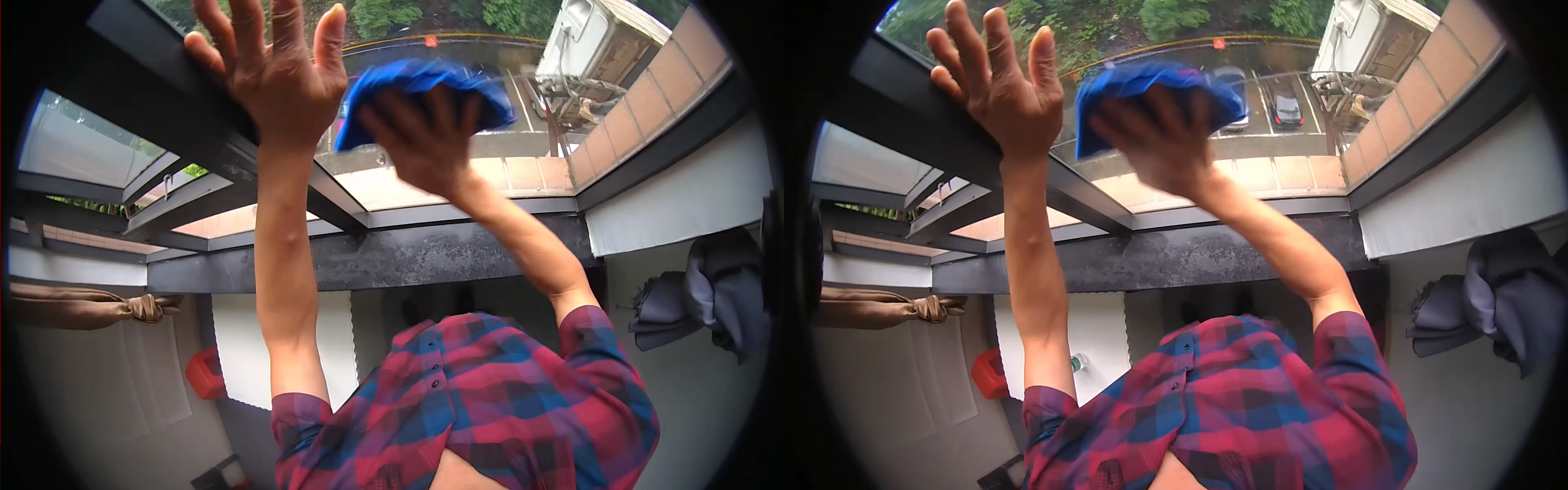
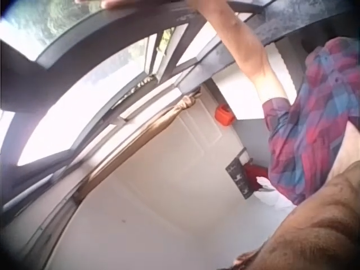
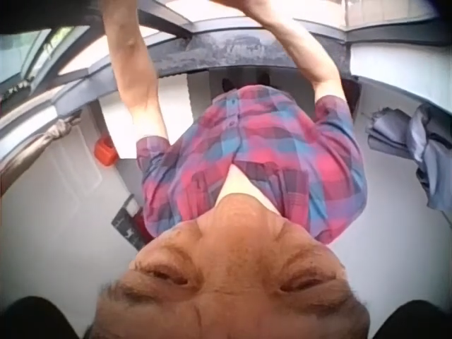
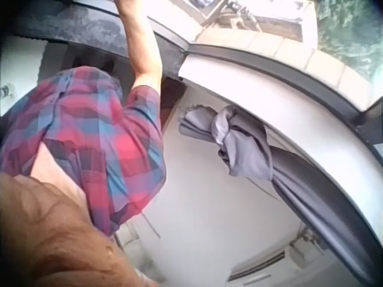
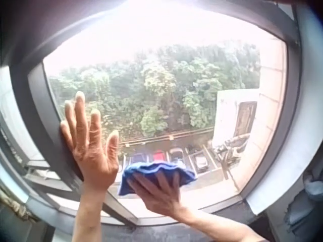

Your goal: The recorder uses a blue cloth to wipe a window frame, sill, and a door.

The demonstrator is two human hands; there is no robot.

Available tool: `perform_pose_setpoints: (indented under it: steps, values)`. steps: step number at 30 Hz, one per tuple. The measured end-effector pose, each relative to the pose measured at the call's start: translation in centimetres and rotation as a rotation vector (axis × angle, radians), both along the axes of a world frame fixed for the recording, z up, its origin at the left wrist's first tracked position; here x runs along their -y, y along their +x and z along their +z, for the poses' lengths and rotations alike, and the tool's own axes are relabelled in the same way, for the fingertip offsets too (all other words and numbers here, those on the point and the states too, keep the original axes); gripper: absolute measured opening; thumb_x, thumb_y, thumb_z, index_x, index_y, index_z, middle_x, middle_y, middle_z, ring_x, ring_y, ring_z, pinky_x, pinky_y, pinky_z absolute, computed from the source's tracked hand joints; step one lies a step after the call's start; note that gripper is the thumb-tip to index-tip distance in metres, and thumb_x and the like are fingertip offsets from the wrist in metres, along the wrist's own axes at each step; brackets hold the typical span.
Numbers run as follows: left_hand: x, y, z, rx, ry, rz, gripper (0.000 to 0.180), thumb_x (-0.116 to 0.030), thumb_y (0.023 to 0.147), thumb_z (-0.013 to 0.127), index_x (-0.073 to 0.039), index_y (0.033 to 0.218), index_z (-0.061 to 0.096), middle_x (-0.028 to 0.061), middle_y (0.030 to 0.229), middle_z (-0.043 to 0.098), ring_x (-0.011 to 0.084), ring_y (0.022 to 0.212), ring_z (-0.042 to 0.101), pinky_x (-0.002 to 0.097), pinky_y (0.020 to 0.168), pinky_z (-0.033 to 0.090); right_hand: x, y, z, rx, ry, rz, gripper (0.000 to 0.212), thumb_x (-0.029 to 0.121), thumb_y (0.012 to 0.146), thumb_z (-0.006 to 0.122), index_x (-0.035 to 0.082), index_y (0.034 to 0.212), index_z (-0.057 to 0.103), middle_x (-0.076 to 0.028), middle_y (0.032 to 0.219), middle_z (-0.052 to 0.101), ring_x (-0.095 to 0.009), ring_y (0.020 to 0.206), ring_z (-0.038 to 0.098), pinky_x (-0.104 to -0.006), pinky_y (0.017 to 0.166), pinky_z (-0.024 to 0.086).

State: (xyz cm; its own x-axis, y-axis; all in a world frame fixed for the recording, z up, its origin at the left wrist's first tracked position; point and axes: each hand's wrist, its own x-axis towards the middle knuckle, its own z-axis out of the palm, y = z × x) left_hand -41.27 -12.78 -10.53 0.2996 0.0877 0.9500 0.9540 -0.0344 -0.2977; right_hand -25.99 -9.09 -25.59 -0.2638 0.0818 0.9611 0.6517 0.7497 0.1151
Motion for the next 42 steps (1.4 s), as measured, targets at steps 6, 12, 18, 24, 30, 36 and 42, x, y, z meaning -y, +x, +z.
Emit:
perform_pose_setpoints:
  steps: [6,12,18,24,30,36,42]
  values:
    - [0.8,-1.3,-0.7,0.037,-0.035,0.049,0.063,-0.042,0.1,0.058,-0.025,0.156,0.035,0.0122,0.165,0.025,0.0392,0.153,0.016,0.06,0.119,0.013,4.6,-3.7,-8.2,0.327,-0.126,0.366,0.049,0.02,0.087,0.056,0.017,0.136,0.059,0.001,0.139,0.053,-0.018,0.129,0.049,-0.039,0.103,0.042]
    - [0.5,-1.0,-0.5,0.032,-0.03,0.022,0.064,-0.044,0.099,0.059,-0.024,0.155,0.036,0.0127,0.164,0.026,0.0384,0.153,0.017,0.0598,0.12,0.013,2.4,3.1,-14.0,0.487,-0.191,0.101,0.059,0.019,0.086,0.054,0.037,0.143,0.056,0.01,0.152,0.046,-0.022,0.147,0.028,-0.0513,0.121,0.01]
    - [0.6,-0.7,-1.0,0.068,-0.034,0.017,0.063,-0.039,0.096,0.064,-0.02,0.153,0.042,0.0139,0.164,0.027,0.0405,0.153,0.016,0.0604,0.119,0.013,1.8,13.1,-17.6,0.138,-0.47,-0.25,0.032,0.027,0.086,0.065,0.035,0.116,0.071,0.004,0.121,0.062,-0.03,0.115,0.051,-0.0586,0.112,0.027]
    - [-0.1,-0.5,-1.6,0.089,-0.006,0.012,0.055,-0.037,0.1,0.059,-0.009,0.147,0.048,0.0172,0.163,0.027,0.0435,0.152,0.016,0.0605,0.12,0.011,-1.9,19.5,-15.2,-0.629,-0.643,-0.185,0.085,0.029,0.095,0.064,-0.006,0.156,0.016,-0.032,0.162,0.013,-0.047,0.15,0.014,-0.0484,0.123,0.015]
    - [-0.3,-0.4,-1.4,0.098,0.015,0.051,0.055,-0.041,0.098,0.059,0.0,0.134,0.057,0.0212,0.161,0.029,0.0486,0.149,0.019,0.0672,0.116,0.013,-4.8,19.4,-16.9,-1.17,-0.733,-0.121,0.071,0.041,0.105,0.045,-0.002,0.156,0.021,-0.022,0.159,0.031,-0.032,0.144,0.036,-0.0392,0.118,0.028]
    - [-0.6,-0.5,-1.2,0.036,0.049,0.09,0.052,-0.042,0.097,0.059,-0.002,0.129,0.057,0.0251,0.151,0.037,0.0537,0.146,0.023,0.0721,0.111,0.019,-4.1,13.1,-19.0,-1.709,-0.816,-0.009,0.066,0.047,0.106,0.04,0.002,0.153,0.031,-0.012,0.152,0.043,-0.026,0.133,0.048,-0.0378,0.114,0.036]
    - [-1.1,-1.1,-0.9,-0.001,0.065,0.044,0.05,-0.043,0.096,0.058,-0.005,0.127,0.057,0.0221,0.145,0.042,0.0501,0.142,0.031,0.0737,0.108,0.022,0.2,3.1,-19.1,-1.703,-0.899,-0.102,0.068,0.048,0.105,0.043,-0.002,0.151,0.032,-0.016,0.148,0.045,-0.025,0.129,0.049,-0.0383,0.112,0.036]
